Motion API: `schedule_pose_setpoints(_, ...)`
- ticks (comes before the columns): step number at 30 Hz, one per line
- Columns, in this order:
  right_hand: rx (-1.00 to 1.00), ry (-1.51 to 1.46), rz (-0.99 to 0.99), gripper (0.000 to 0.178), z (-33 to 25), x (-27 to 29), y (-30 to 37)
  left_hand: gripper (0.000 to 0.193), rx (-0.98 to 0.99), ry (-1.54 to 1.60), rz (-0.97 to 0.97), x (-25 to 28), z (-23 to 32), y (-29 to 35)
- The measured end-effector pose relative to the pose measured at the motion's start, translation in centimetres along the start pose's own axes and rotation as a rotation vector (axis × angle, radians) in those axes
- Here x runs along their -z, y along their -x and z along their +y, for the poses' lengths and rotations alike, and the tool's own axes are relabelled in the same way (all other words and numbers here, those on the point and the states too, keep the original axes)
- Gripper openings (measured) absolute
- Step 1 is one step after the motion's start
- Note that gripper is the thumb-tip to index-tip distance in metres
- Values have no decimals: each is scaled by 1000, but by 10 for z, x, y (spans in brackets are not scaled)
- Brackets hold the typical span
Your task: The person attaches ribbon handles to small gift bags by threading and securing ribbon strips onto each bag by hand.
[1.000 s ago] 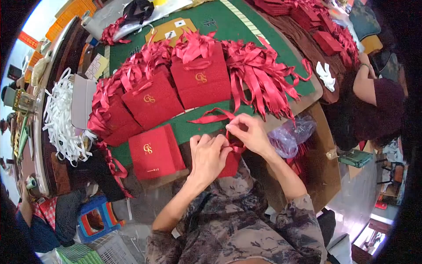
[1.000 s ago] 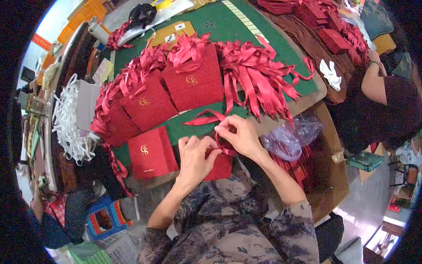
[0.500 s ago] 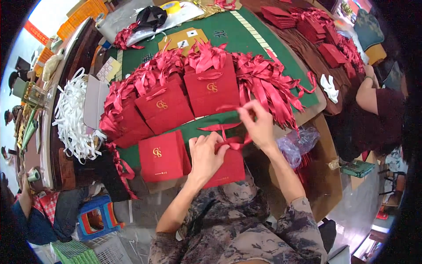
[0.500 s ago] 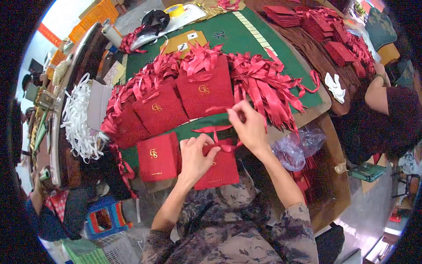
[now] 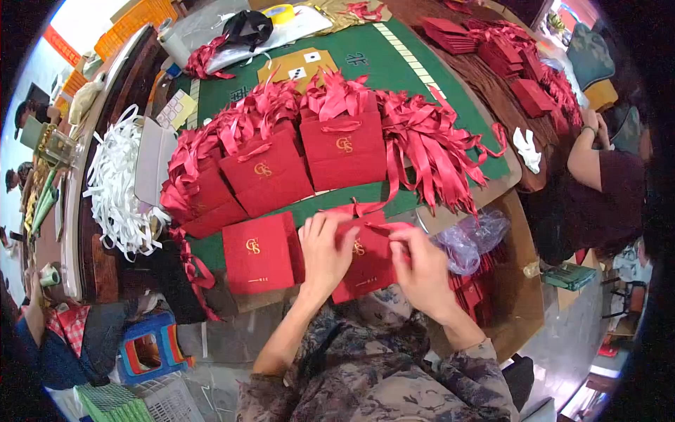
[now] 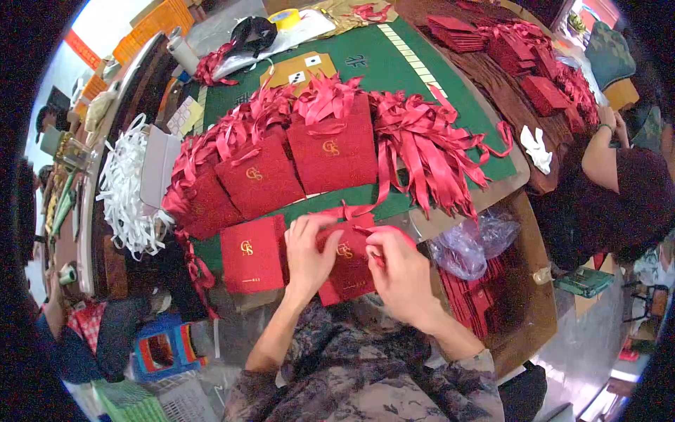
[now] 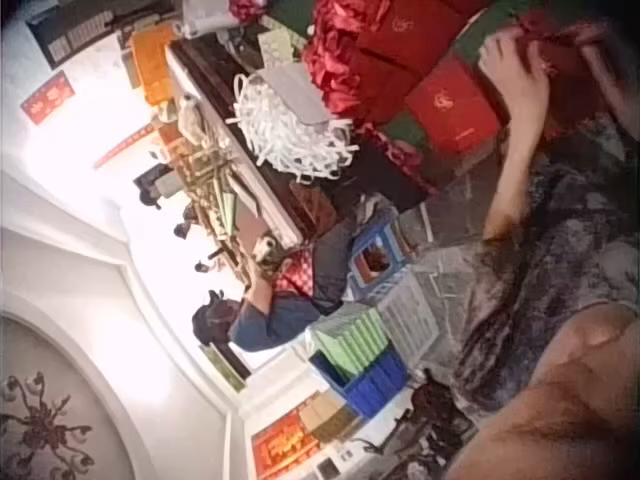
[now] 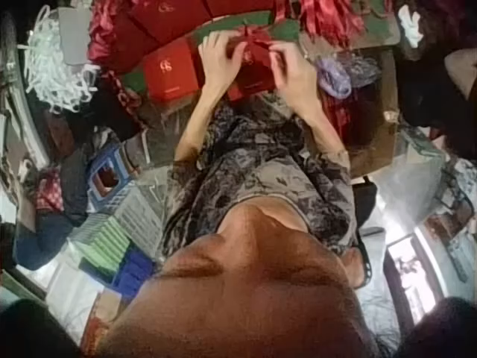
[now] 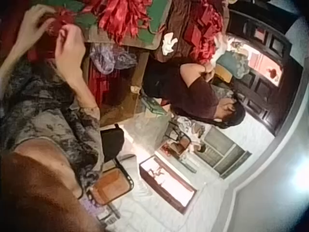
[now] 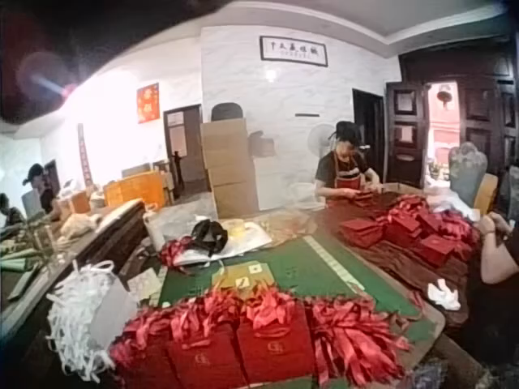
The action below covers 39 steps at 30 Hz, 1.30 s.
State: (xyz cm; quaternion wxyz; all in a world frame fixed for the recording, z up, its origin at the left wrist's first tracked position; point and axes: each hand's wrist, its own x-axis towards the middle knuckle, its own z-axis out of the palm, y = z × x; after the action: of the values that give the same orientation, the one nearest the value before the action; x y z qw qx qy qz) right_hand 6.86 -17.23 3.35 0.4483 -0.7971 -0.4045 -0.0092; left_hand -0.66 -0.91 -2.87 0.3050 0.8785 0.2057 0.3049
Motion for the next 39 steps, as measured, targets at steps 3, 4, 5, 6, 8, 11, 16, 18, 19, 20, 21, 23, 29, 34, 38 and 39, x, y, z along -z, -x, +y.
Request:
schedule_pose_setpoints(3, -32, 96, -103, 25, 13, -26, 10, 32, 5, 149, -30, 23, 14, 28)
schedule_pose_setpoints(4, -18, 132, -139, 29, 16, -35, 14, 35, 21, 268, -80, 29, 19, 35)
schedule_pose_setpoints(5, -7, 168, -178, 33, 16, -39, 16, 36, 72, 269, -128, 37, 32, 36)
schedule_pose_setpoints(6, -9, 168, -179, 33, 14, -41, 15, 36, 123, 271, -176, 41, 44, 36)
schedule_pose_setpoints(8, 39, 174, -218, 25, 9, -44, 17, 30, 172, 323, -131, 32, 35, 50)
schedule_pose_setpoints(11, 33, 186, -251, 25, 6, -42, 22, 19, 201, 343, -46, 29, 28, 55)
schedule_pose_setpoints(16, 23, 239, -282, 24, 7, -45, 30, 17, 201, 343, -73, 29, 29, 50)
schedule_pose_setpoints(18, 38, 211, -267, 26, 7, -45, 31, 16, 189, 322, -103, 31, 29, 48)
schedule_pose_setpoints(19, 36, 211, -268, 26, 6, -44, 30, 14, 193, 335, -109, 33, 31, 47)
schedule_pose_setpoints(20, 34, 174, -274, 29, 1, -41, 28, 14, 197, 349, -116, 33, 31, 46)
schedule_pose_setpoints(21, 32, 138, -280, 32, -2, -39, 27, 14, 200, 348, -118, 34, 29, 46)
schedule_pose_setpoints(23, 47, -2, -263, 33, -6, -34, 27, 14, 165, 399, -110, 40, 23, 45)
schedule_pose_setpoints(29, -342, -630, -295, 26, -1, -37, 43, 16, 242, 664, -282, 52, 17, 49)
schedule_pose_setpoints(34, -528, -786, -324, 16, 8, -39, 37, 20, 232, 729, -332, 56, 4, 42)
schedule_pose_setpoints(38, -117, -205, -121, 13, 15, -49, 13, 32, 93, -35, -124, 58, -8, 16)
schedule_pose_setpoints(39, -117, -207, -123, 13, 16, -55, 11, 31, 62, -103, -126, 54, -16, 14)
